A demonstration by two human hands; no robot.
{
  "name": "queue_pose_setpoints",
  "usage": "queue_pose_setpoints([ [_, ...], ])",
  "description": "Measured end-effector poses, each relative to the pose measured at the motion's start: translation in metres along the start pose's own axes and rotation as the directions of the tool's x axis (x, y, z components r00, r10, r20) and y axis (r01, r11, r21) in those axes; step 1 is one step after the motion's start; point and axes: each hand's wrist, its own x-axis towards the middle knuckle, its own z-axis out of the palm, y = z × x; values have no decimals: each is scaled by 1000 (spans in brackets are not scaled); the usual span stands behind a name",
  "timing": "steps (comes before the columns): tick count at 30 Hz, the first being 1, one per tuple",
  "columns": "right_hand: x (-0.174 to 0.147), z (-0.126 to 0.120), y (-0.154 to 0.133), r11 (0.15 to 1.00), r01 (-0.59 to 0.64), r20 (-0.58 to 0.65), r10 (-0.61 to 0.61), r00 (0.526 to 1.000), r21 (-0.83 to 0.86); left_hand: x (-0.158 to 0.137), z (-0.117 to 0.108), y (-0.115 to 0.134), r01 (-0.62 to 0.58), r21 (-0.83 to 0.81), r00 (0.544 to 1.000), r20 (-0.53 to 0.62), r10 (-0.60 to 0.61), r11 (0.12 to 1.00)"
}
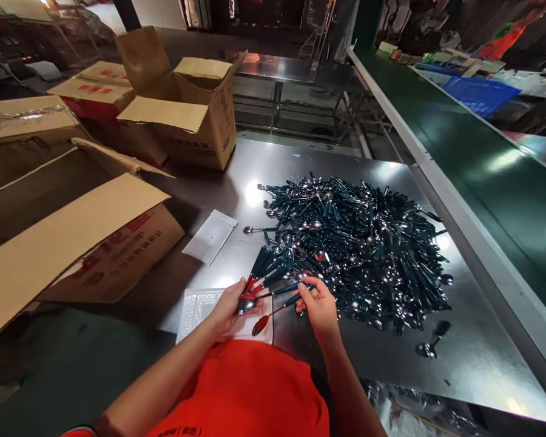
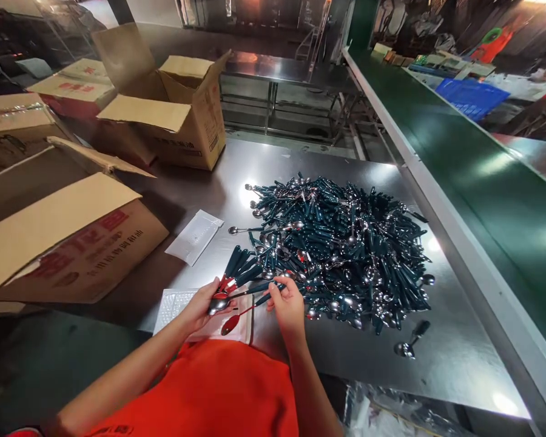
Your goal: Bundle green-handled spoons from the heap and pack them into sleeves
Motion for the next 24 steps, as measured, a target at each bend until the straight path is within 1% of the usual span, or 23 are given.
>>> queue_pose_setpoints([
  [5, 0, 3, 9, 997, 25, -74, -31, 997, -73, -3, 4, -9, 58, -14, 998, 27, -57, 998],
  [8, -4, 5, 13, 985, 61, -134, -83, 987, -161, -6, 7, -20, 166, 26, 985, 43, -167, 986],
  [10, -7, 7, 14, 966, 98, -163, -139, 977, -238, -9, 7, -24, 199, 43, 975, 92, -203, 979],
  [13, -9, 8, 15, 916, 189, -173, -263, 949, -354, -12, 6, -22, 211, 46, 962, 165, -216, 976],
  [15, -9, 8, 14, 878, 255, -152, -339, 929, -405, -13, 7, -18, 259, 64, 950, 162, -266, 964],
  [16, -9, 9, 14, 865, 280, -133, -362, 922, -416, -13, 7, -16, 273, 70, 949, 143, -281, 959],
  [17, -10, 10, 13, 853, 301, -112, -380, 918, -426, -13, 9, -15, 266, 76, 955, 116, -274, 961],
  [19, -12, 11, 12, 826, 343, -69, -414, 908, -447, -12, 12, -16, 206, 91, 976, 55, -211, 974],
  [21, -13, 12, 8, 798, 371, -77, -458, 886, -476, -11, 13, -17, 123, 110, 992, 13, -125, 986],
  [23, -14, 10, 1, 759, 390, -94, -505, 858, -521, -11, 13, -17, 79, 140, 996, 21, -82, 987],
  [24, -14, 9, -3, 746, 407, -71, -516, 854, -527, -11, 12, -16, 77, 165, 996, 28, -83, 983],
])
